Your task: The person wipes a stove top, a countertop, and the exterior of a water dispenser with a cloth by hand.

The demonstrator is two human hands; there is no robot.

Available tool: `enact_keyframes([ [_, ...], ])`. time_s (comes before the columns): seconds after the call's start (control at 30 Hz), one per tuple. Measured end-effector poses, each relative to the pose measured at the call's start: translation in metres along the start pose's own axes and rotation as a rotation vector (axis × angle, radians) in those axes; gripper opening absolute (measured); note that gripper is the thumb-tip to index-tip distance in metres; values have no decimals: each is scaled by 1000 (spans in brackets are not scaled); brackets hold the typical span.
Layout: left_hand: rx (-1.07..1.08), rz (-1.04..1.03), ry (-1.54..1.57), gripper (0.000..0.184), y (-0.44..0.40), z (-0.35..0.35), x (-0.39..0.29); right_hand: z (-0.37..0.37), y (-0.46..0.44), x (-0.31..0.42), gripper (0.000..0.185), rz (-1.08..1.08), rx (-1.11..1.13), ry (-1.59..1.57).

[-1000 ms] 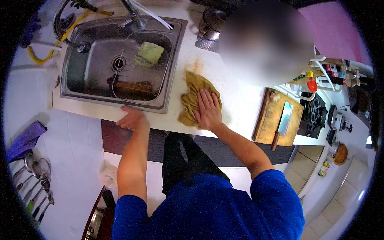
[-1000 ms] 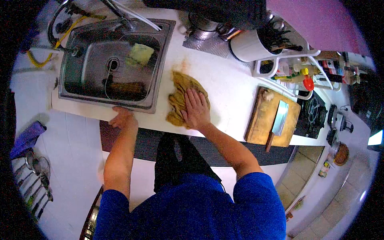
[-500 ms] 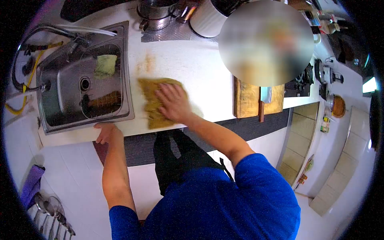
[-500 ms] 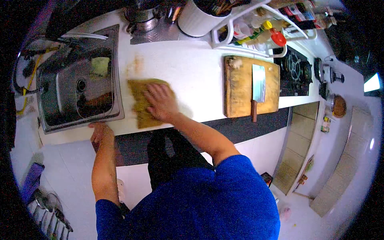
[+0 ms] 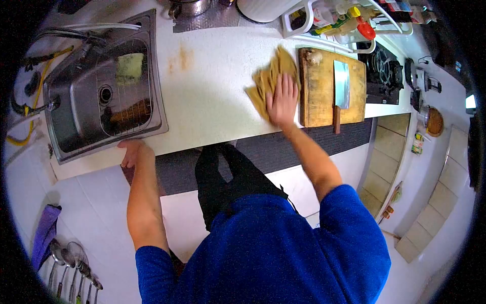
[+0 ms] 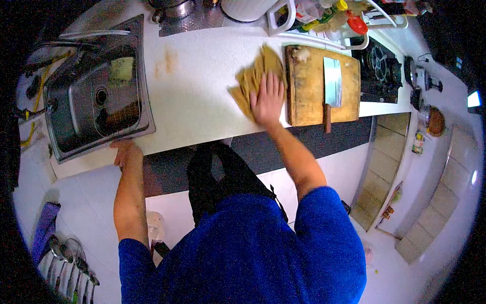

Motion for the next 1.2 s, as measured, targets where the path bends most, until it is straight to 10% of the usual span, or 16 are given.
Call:
enact_keyframes([
  [0.17, 10, -2, -3, 85, 2, -18, 0, -12, 77, -4, 80, 136, 294, 8],
  [0.5, -77, -143, -34, 85, -20, -23, 1, -14, -94, -18, 73, -16, -129, 9],
  [0.7, -78, -95, 12, 90, -2, 1, -2, -3, -9, -16, 71, 10, -5, -11],
  [0.93, 126, 83, 79, 95, 23, 24, -1, -15, 65, -58, 32, -61, 11, -629],
  [1.1, 50, -25, 36, 95, 18, 10, -9, 87, -10, -105, 23, -147, -293, -438],
  [1.2, 20, -65, 20, 96, 15, -2, -11, 25, -16, -119, 25, -9, -66, -329],
])
Point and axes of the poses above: each hand's wrist, its own y-axis away from the middle knuckle, its own z-axis out of the back of the hand, x = y × z, the point moved 10 cm from there along -y, towards the middle knuckle, and after that the axes turned 1 degree about y, right-handed, at the moved point
